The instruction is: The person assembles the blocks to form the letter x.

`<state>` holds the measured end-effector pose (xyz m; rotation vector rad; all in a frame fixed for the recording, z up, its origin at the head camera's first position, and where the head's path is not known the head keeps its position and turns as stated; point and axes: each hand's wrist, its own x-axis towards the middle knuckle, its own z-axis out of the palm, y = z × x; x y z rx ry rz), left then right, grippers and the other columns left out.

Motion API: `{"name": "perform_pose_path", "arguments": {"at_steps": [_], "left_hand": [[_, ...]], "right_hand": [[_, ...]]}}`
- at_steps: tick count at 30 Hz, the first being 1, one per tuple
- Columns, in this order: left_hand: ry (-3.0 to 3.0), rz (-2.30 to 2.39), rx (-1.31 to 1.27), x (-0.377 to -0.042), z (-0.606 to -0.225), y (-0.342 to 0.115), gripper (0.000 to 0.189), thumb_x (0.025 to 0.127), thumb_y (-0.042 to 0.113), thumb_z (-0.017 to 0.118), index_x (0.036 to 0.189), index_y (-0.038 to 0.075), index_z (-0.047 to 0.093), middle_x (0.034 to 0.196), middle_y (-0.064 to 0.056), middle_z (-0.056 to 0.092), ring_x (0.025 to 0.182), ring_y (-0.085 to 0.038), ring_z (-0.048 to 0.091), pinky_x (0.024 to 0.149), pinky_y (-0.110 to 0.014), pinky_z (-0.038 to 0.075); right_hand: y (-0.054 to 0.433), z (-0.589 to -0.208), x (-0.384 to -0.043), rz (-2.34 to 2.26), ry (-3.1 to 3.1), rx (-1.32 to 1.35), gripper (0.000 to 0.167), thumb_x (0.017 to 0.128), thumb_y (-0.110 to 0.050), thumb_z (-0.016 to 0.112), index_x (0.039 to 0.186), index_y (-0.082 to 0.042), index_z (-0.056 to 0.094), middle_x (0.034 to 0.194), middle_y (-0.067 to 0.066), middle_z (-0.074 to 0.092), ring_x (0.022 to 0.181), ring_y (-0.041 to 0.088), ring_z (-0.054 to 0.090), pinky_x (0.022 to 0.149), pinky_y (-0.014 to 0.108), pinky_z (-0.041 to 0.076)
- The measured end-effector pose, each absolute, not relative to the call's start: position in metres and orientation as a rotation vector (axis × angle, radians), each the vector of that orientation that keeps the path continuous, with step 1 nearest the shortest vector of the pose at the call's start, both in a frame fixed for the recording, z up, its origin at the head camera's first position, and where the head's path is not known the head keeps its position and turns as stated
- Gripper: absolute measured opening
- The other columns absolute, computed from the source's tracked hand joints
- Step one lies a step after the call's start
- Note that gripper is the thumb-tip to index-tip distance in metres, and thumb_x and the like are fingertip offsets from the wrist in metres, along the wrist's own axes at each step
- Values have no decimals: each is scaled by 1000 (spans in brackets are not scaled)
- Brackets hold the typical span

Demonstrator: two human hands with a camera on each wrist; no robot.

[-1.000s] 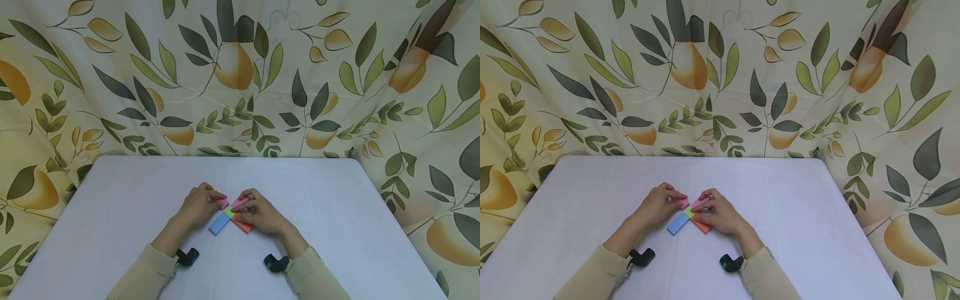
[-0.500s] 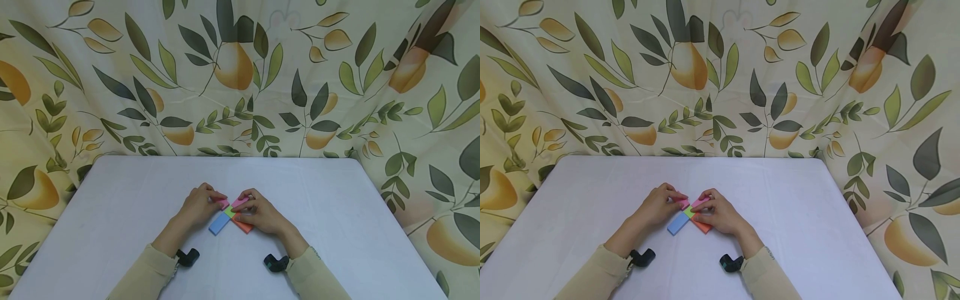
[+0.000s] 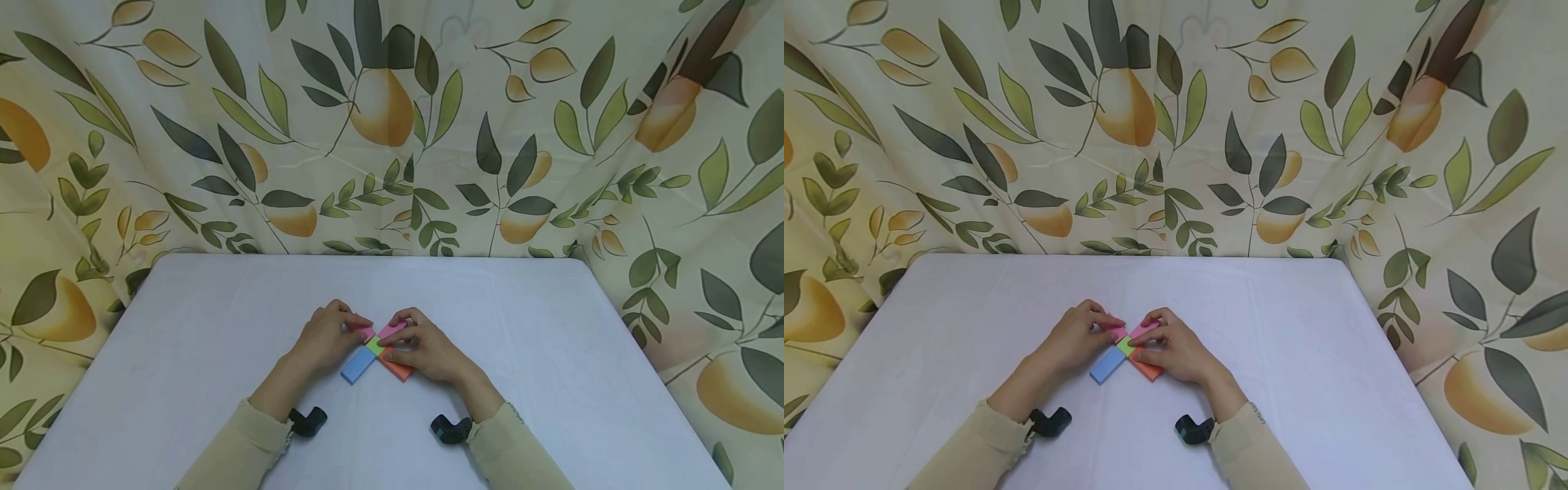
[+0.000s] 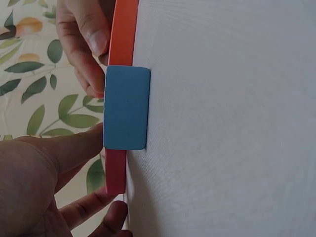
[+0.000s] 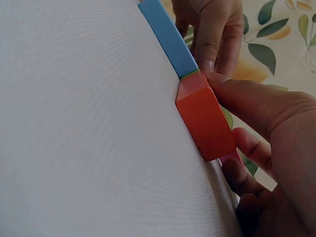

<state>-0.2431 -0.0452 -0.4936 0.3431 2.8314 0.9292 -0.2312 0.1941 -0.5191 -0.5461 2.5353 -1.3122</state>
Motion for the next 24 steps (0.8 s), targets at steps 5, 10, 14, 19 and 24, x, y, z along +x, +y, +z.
{"name": "perform_pose_path", "arguments": {"at_steps": [5,10,14,19,24], "left_hand": [[2842,947,339,-243,-496,-45,20,94,33,77,114,37,80,118,2,60,110,-23,52,88,-42,46],[2846,965,348,-242,-498,-46,21,94,32,77,114,37,80,116,3,60,109,-23,52,88,-41,46],[2843,972,355,-242,-498,-47,21,94,32,77,114,36,80,117,3,60,109,-24,53,88,-41,46],[2843,979,367,-242,-499,-47,21,94,32,76,115,36,80,118,2,60,109,-24,53,89,-42,46],[2842,996,356,-240,-500,-47,22,95,31,76,116,36,79,119,3,59,109,-23,52,90,-43,45]], "right_hand": [[194,-519,-232,-1301,2547,-551,19,88,-29,83,105,-37,81,135,-13,50,136,19,44,112,50,37],[194,-519,-232,-1284,2561,-559,20,88,-28,83,105,-37,81,135,-14,50,135,18,46,111,49,37],[194,-519,-232,-1283,2563,-559,19,88,-28,83,105,-37,81,135,-13,50,136,19,45,112,50,37],[194,-519,-232,-1283,2560,-555,19,88,-27,83,106,-36,82,135,-13,50,136,19,45,113,50,36],[194,-518,-231,-1293,2547,-558,19,89,-27,83,107,-34,82,136,-12,50,136,19,44,113,50,36]]}}
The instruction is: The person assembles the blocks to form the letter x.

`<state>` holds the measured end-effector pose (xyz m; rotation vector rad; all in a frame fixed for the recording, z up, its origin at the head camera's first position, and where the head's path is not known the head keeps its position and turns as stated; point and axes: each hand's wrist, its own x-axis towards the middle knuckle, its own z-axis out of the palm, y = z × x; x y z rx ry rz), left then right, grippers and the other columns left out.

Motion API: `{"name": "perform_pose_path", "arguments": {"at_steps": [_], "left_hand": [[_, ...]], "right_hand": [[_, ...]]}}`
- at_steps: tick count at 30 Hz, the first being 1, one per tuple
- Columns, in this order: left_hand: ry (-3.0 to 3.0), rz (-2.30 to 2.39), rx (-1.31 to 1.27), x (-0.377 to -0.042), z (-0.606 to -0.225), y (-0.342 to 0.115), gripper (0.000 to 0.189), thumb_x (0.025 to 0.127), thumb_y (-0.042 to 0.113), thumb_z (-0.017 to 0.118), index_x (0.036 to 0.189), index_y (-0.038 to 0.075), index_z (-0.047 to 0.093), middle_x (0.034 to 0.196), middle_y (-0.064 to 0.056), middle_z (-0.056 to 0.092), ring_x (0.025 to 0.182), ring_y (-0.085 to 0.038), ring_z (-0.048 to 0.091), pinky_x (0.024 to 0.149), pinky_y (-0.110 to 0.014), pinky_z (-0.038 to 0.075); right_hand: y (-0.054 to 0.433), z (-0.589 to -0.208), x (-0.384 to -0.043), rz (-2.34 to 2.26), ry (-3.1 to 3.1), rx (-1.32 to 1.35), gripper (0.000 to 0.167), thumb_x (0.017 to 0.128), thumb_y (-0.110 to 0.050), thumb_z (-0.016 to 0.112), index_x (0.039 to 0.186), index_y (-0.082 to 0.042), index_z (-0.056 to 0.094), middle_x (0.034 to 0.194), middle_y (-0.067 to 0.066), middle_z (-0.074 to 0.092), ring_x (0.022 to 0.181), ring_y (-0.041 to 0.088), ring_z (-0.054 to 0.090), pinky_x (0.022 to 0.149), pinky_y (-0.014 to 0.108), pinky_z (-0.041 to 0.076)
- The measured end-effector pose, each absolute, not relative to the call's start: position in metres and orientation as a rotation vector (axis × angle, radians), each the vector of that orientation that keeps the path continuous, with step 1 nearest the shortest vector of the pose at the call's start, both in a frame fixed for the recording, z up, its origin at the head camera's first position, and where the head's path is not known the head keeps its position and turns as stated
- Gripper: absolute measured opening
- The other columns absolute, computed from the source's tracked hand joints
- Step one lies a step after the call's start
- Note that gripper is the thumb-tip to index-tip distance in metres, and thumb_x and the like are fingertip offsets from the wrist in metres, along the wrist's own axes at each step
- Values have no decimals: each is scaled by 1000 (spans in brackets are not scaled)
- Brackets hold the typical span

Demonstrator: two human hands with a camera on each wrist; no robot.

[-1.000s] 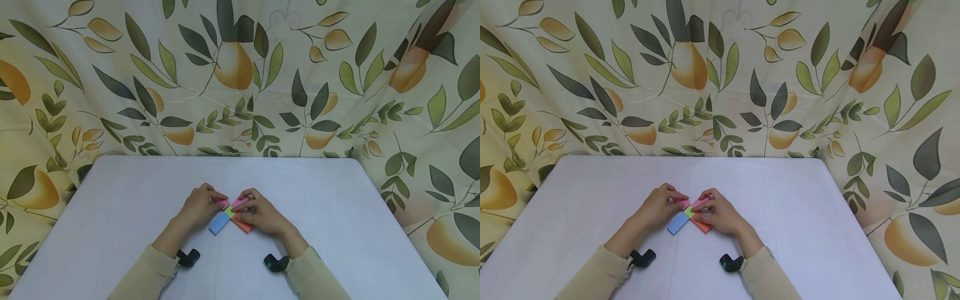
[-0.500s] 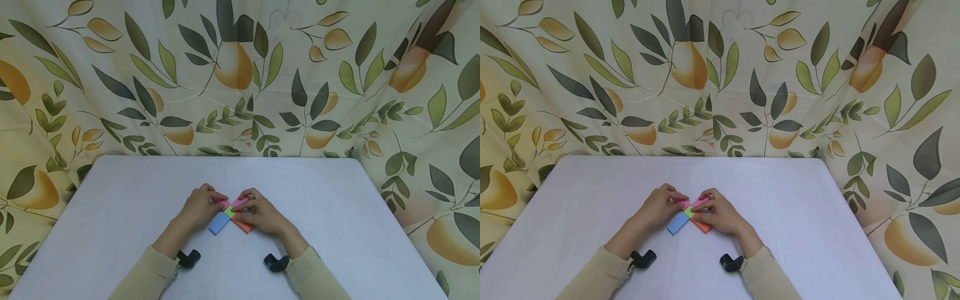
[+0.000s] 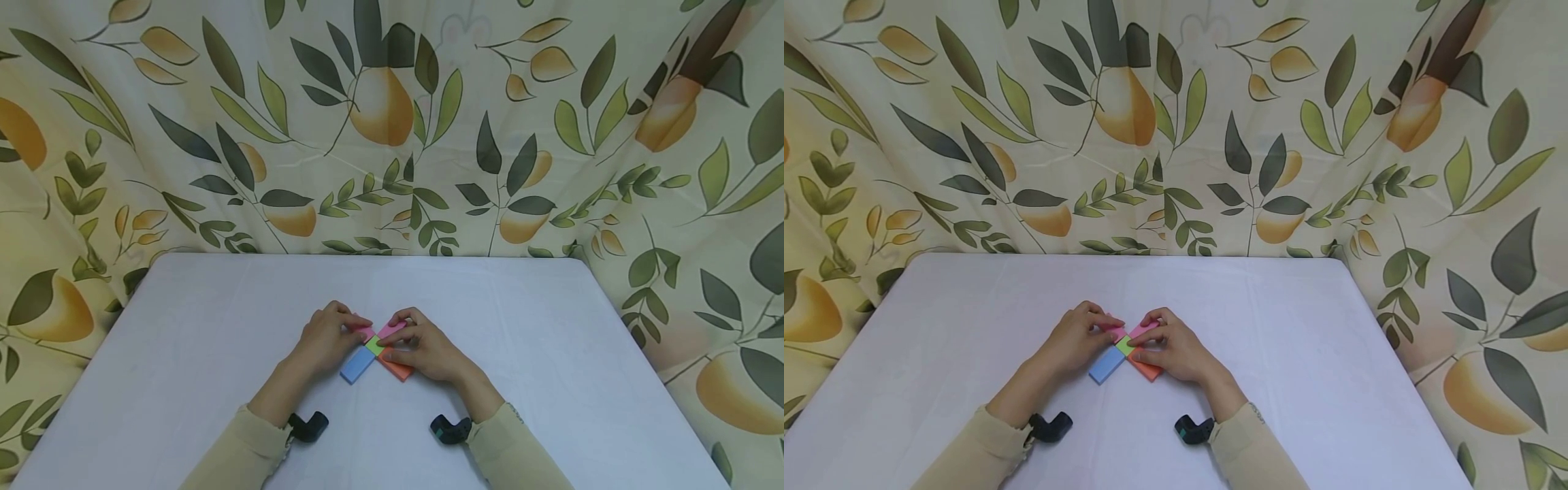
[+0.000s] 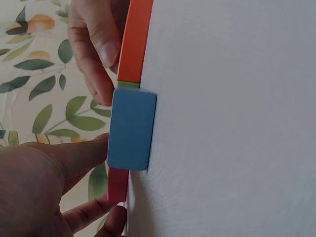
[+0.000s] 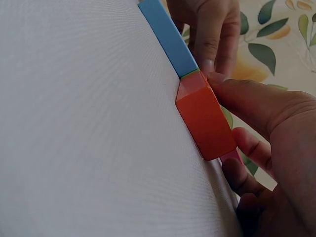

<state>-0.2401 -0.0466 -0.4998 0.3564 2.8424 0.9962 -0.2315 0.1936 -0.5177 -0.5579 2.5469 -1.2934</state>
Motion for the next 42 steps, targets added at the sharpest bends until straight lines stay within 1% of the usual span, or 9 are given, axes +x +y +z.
{"name": "perform_pose_path", "arguments": {"at_steps": [18,27,35,42], "left_hand": [[2842,1029,336,-240,-503,-47,23,96,33,75,117,38,78,124,1,58,113,-25,52,94,-50,43],[2843,1067,342,-239,-509,-49,22,95,34,75,117,38,79,128,-1,59,118,-28,53,98,-56,42],[2832,1089,347,-238,-509,-51,23,95,35,75,117,38,79,128,-1,58,116,-28,52,99,-56,40],[2832,1080,352,-239,-510,-50,23,95,36,74,118,39,78,127,-1,58,116,-28,51,98,-55,40]], "right_hand": [[193,-515,-231,-1319,2542,-544,20,88,-28,84,107,-35,82,136,-11,51,137,21,44,114,51,35],[193,-517,-231,-1308,2545,-553,21,88,-29,83,107,-36,81,137,-12,50,136,19,44,114,51,35],[191,-517,-229,-1287,2563,-564,21,88,-30,83,107,-38,81,136,-12,50,135,19,44,114,52,36],[193,-516,-230,-1269,2572,-559,20,89,-28,83,107,-36,81,137,-12,50,136,20,44,113,51,36]]}}
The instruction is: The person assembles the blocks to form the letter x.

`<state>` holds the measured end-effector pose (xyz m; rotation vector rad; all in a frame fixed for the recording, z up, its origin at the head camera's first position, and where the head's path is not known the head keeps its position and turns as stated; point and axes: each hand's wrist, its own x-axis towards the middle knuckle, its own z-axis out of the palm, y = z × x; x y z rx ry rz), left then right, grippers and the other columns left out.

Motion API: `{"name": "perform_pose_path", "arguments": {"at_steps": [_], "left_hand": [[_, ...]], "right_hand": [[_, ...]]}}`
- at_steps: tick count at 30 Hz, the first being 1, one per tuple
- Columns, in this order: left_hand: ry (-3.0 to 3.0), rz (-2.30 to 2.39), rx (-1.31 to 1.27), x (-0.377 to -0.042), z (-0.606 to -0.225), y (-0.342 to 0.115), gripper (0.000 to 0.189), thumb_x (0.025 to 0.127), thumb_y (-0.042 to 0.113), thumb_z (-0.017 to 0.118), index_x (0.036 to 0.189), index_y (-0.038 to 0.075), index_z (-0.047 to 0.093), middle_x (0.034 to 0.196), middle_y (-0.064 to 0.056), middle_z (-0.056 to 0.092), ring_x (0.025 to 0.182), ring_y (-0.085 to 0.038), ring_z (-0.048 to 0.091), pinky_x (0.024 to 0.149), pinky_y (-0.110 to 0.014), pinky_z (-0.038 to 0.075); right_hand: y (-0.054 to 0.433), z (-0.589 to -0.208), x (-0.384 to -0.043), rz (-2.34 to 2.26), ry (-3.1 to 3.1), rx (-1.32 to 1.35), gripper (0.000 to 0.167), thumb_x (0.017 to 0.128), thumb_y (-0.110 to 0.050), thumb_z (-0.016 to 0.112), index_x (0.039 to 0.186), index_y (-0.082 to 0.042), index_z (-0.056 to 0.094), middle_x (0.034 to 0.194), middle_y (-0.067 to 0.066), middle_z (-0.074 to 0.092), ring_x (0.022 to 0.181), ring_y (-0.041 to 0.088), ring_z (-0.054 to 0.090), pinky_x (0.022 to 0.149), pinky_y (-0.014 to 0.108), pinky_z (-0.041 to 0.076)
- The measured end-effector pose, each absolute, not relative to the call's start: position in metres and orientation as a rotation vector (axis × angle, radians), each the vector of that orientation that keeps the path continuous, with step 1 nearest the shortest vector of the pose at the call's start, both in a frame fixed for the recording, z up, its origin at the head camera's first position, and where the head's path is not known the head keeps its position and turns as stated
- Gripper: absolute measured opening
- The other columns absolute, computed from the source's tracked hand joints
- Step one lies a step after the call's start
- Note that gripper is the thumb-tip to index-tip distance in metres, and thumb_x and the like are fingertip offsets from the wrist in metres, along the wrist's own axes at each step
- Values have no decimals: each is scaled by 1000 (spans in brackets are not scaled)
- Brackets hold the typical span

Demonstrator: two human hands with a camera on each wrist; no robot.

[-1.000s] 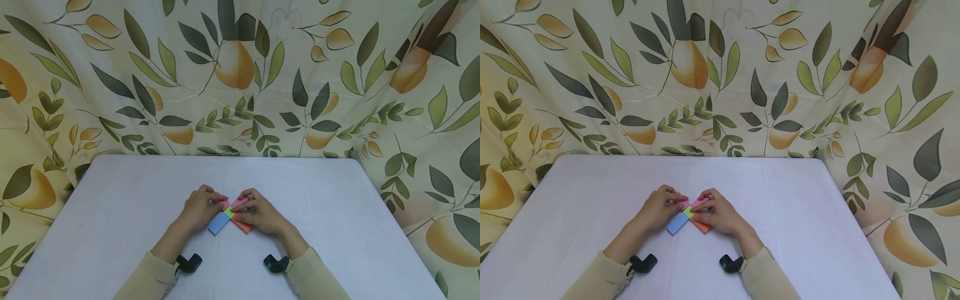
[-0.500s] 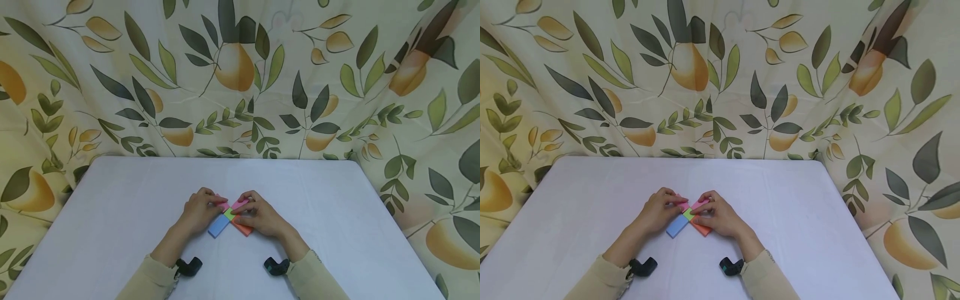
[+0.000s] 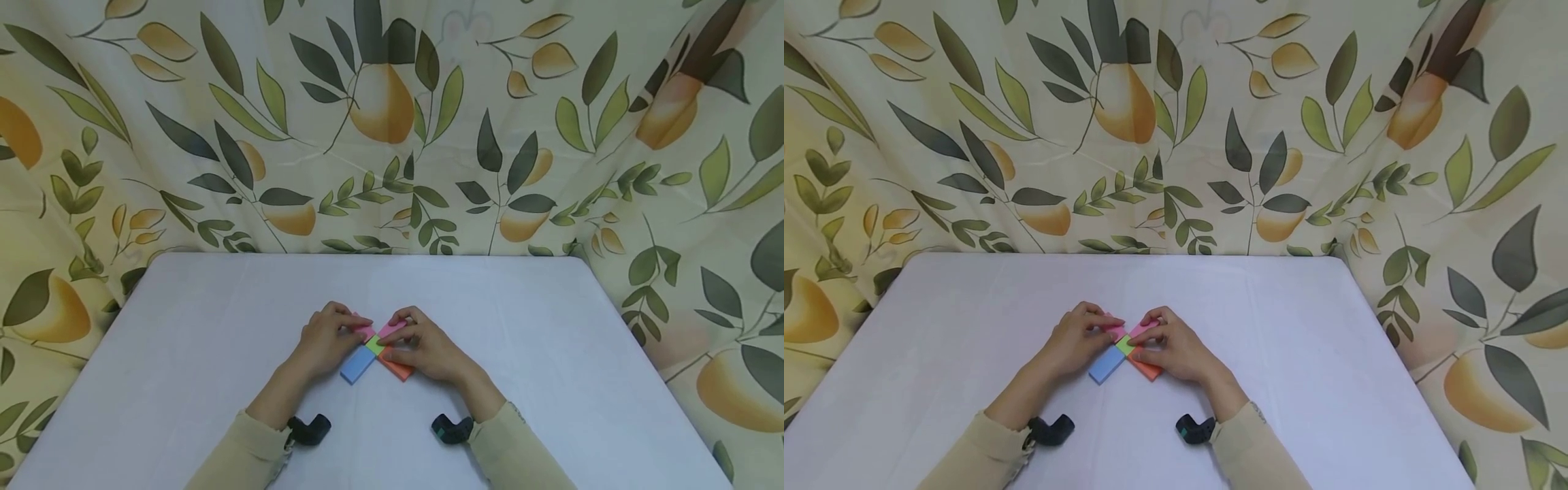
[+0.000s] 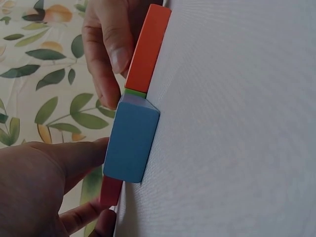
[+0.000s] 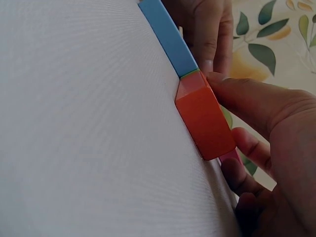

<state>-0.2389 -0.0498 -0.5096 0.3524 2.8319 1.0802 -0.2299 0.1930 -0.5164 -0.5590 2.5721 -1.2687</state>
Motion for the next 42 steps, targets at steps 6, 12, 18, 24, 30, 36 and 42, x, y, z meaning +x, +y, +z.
{"name": "perform_pose_path", "arguments": {"at_steps": [6,12,18,24,30,36,42], "left_hand": [[2840,1071,353,-241,-508,-48,23,95,36,74,118,38,78,128,-2,58,118,-28,51,98,-56,40],[2850,1064,342,-242,-507,-47,23,95,35,74,118,37,79,127,-2,59,118,-29,52,98,-56,40],[2843,1061,327,-242,-507,-48,24,95,35,74,118,36,78,127,-2,58,118,-28,52,97,-55,40],[2837,1066,328,-240,-505,-47,24,95,34,74,119,36,79,126,-2,58,117,-28,51,97,-54,40],[2827,1082,314,-239,-504,-46,24,95,34,74,118,36,79,125,-2,58,116,-27,51,96,-53,41],[2826,1097,307,-239,-506,-47,24,95,33,74,119,36,78,123,-1,59,114,-25,51,94,-52,41],[2829,1103,302,-239,-508,-47,25,95,33,74,119,38,78,122,0,59,113,-24,52,93,-50,42]], "right_hand": [[194,-514,-233,-1262,2573,-563,20,89,-28,83,106,-38,81,136,-12,50,138,22,44,115,54,35],[193,-512,-234,-1255,2575,-556,22,89,-28,82,109,-37,81,136,-11,50,138,22,43,116,54,35],[192,-512,-233,-1263,2571,-552,22,89,-27,82,108,-37,81,134,-10,51,135,21,45,113,52,37],[193,-515,-234,-1256,2580,-552,22,89,-29,82,107,-40,80,134,-12,51,133,20,45,110,50,39],[192,-513,-233,-1268,2573,-556,22,89,-28,82,109,-38,80,134,-10,51,132,20,46,108,48,39],[192,-513,-231,-1272,2586,-562,23,89,-26,82,110,-35,80,132,-10,52,127,19,48,105,45,40],[191,-515,-231,-1313,2601,-579,22,88,-26,82,110,-32,81,128,-10,54,120,18,51,101,43,42]]}}
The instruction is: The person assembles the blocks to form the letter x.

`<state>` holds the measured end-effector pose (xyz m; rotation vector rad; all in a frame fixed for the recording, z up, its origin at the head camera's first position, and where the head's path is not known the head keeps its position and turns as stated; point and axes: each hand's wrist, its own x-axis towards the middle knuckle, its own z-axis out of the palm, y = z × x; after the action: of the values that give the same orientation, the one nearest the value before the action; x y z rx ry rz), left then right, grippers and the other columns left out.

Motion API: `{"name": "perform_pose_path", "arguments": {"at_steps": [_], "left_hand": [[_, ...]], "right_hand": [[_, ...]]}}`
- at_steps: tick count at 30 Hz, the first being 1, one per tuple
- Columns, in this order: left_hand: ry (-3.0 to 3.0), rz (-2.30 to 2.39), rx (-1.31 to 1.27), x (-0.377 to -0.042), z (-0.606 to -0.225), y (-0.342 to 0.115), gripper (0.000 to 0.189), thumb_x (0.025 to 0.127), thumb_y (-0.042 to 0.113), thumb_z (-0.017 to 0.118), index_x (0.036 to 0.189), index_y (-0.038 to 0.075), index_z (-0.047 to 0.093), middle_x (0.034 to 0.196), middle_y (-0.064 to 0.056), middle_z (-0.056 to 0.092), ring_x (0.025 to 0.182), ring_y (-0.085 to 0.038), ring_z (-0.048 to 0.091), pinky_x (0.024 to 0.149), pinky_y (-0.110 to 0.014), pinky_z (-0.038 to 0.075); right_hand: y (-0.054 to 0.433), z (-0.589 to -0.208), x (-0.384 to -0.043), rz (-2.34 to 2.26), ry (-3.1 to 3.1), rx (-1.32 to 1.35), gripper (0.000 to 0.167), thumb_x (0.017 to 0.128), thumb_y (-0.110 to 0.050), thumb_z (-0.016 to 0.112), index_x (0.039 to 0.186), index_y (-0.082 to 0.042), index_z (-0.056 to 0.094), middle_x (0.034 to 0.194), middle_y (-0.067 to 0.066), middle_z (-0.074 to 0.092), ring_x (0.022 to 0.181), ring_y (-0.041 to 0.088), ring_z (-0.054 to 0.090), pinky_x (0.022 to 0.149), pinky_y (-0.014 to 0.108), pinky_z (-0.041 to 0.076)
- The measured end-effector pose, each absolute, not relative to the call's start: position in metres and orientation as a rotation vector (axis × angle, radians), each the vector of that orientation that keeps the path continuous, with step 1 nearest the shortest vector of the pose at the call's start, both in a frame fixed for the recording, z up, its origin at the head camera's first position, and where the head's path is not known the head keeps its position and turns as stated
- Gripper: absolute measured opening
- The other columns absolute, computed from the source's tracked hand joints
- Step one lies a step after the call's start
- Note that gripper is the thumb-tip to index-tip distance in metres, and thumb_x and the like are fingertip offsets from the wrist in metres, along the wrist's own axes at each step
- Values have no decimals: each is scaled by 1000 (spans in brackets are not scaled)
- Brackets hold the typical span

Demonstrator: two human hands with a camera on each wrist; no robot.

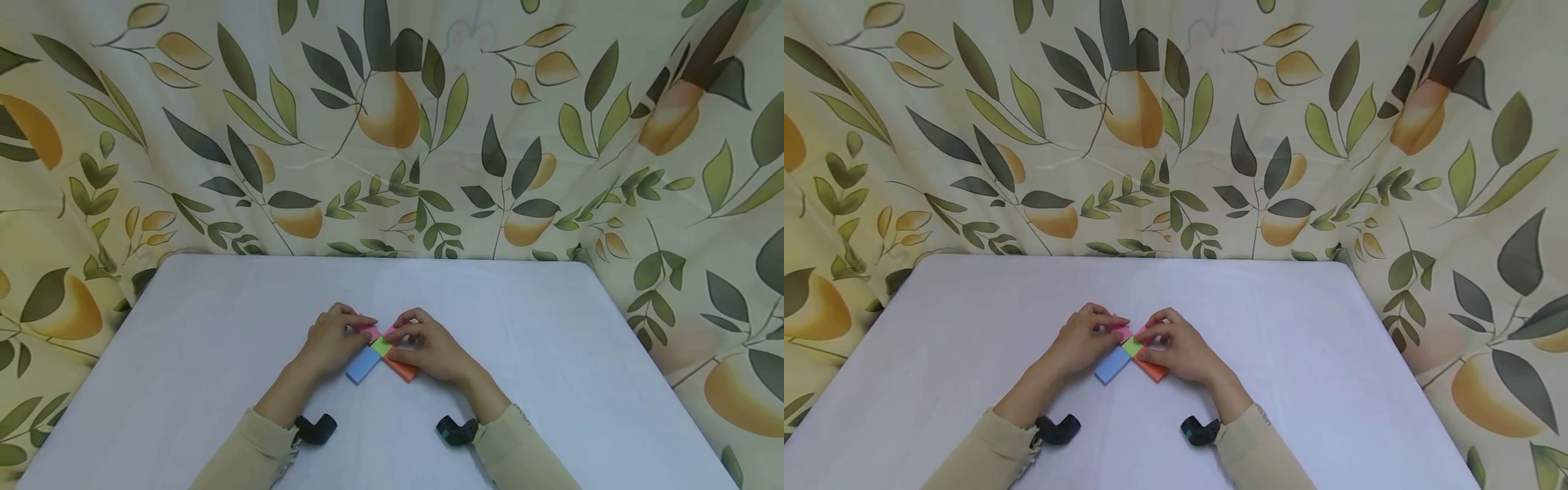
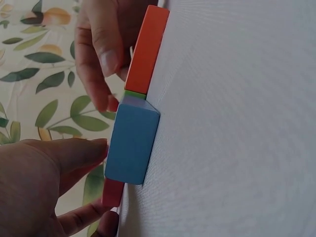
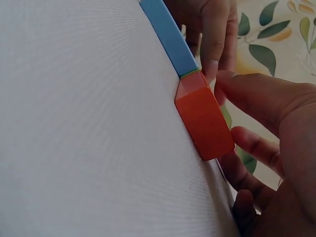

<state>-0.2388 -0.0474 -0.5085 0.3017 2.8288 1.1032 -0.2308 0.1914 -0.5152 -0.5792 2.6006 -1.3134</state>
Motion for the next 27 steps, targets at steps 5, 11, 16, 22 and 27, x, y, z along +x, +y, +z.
{"name": "perform_pose_path", "arguments": {"at_steps": [5,11,16,22,27], "left_hand": [[2827,1100,287,-239,-507,-47,26,95,33,73,121,38,77,124,0,59,112,-23,52,90,-47,45],[2836,1115,270,-240,-506,-47,32,96,35,74,127,38,74,129,-1,58,106,-20,54,84,-37,50],[2827,1159,247,-242,-504,-46,34,96,36,73,130,37,72,129,0,58,105,-19,55,85,-36,53],[2831,1173,219,-246,-501,-47,36,96,37,72,132,36,71,127,1,59,105,-18,56,85,-35,54],[2835,1198,182,-248,-495,-49,36,97,39,72,133,36,70,130,2,59,111,-19,58,90,-39,56]], "right_hand": [[193,-517,-232,-1342,2607,-582,23,89,-25,82,110,-34,80,127,-9,55,114,16,54,98,39,46],[197,-516,-234,-1343,2648,-602,25,93,-21,78,115,-32,79,125,-8,56,99,17,57,85,30,51],[199,-515,-236,-1346,2650,-605,26,95,-21,76,117,-33,78,125,-8,57,99,17,57,85,28,51],[200,-513,-238,-1348,2649,-581,27,95,-21,76,120,-32,77,125,-8,56,100,18,57,85,29,50],[200,-512,-239,-1325,2683,-563,27,95,-21,76,122,-29,76,126,-8,56,99,17,57,85,29,50]]}}
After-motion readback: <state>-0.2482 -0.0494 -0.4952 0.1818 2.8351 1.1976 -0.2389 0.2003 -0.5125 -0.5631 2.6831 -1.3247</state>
